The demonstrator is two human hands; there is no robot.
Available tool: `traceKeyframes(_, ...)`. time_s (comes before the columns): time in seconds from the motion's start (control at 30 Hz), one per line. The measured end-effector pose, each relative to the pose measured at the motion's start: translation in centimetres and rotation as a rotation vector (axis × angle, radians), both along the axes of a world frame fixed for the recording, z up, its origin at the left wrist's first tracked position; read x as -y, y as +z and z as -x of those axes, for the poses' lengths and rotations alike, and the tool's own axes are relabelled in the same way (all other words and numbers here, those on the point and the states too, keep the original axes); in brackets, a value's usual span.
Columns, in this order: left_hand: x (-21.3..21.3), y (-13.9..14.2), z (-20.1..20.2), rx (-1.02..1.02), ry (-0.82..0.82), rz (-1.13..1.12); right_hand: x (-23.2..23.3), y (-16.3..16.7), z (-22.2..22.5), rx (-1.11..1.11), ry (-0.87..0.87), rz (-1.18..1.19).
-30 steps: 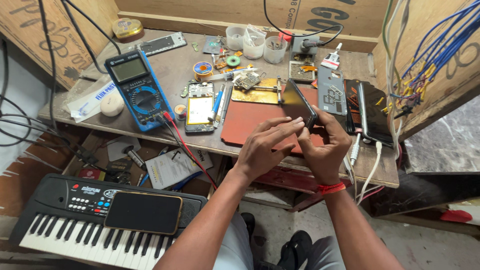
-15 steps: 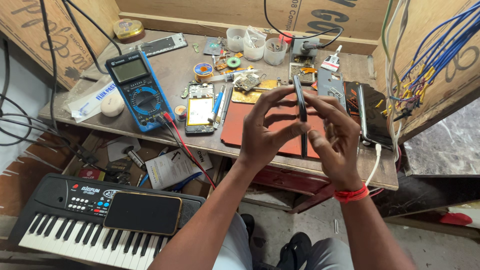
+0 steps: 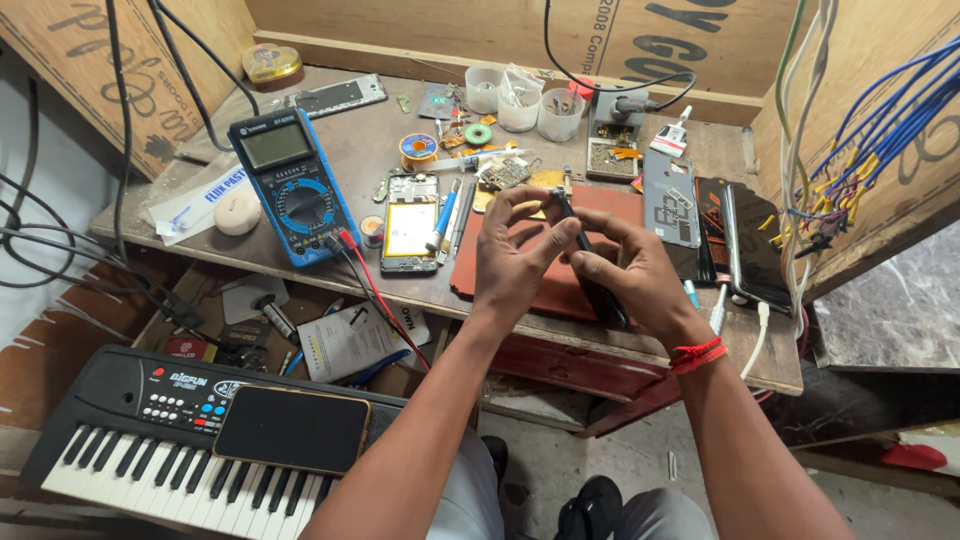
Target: The person works at a cluttered repair bench handling several smartphones. They pick up a phone, use a pry tool to open its back cover, work along the edges to separate the housing, and later handle the exposed battery and internal parts, marking the battery with a marker.
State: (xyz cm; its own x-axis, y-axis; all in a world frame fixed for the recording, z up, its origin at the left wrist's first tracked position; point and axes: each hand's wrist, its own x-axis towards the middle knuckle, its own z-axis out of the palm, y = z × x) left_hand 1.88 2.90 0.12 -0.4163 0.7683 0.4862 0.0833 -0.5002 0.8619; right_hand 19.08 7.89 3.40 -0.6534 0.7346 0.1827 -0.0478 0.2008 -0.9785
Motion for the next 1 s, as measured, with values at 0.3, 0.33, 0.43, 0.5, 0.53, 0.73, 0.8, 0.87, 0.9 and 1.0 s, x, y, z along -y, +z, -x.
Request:
traceKeyframes(0.3,-2.0,-2.8,1.6,0.058,-0.087,0.083,-0.5,-1.8,1.7,0.056,-0.046,-0.251)
traceKeyframes(0.33,-2.2,-3.0,1.7,0.038,-0.092,0.055,-0.6,-2.3,1.6,0.076,-0.075,-0.246)
traceKeyframes(0.43,-2.9,-3.4,2.2,0.040,-0.132,0.037,-1.1,-3.3,1.7,0.064,-0.112,-0.193)
traceKeyframes(0.5,-3.3,-3.5,2.6,0.134,-0.187,0.120,-1.2,-3.8,1.9,-0.033,-0.057,-0.096)
traceKeyframes(0.53,-3.4,-3.5,2.6,0.135,-0.190,0.163,-1.4,-3.8,1.9,-0.049,-0.052,-0.062)
traceKeyframes(0.73,-4.2,-3.0,2.0,0.184,-0.244,0.208,-2.2,-3.2,1.0,-0.126,0.056,0.169)
traceKeyframes(0.8,-4.3,-2.9,2.3,0.181,-0.281,0.196,-2.3,-3.2,1.0,-0.163,0.118,0.221)
traceKeyframes(0.87,-4.4,-2.8,2.6,0.170,-0.307,0.204,-2.4,-3.3,1.1,-0.157,0.102,0.212)
traceKeyframes(0.9,-4.4,-2.7,2.8,0.164,-0.317,0.206,-2.5,-3.3,1.1,-0.155,0.097,0.207)
traceKeyframes(1.0,-4.7,-2.5,3.3,0.147,-0.354,0.237,-2.6,-3.6,1.1,-0.186,0.096,0.214)
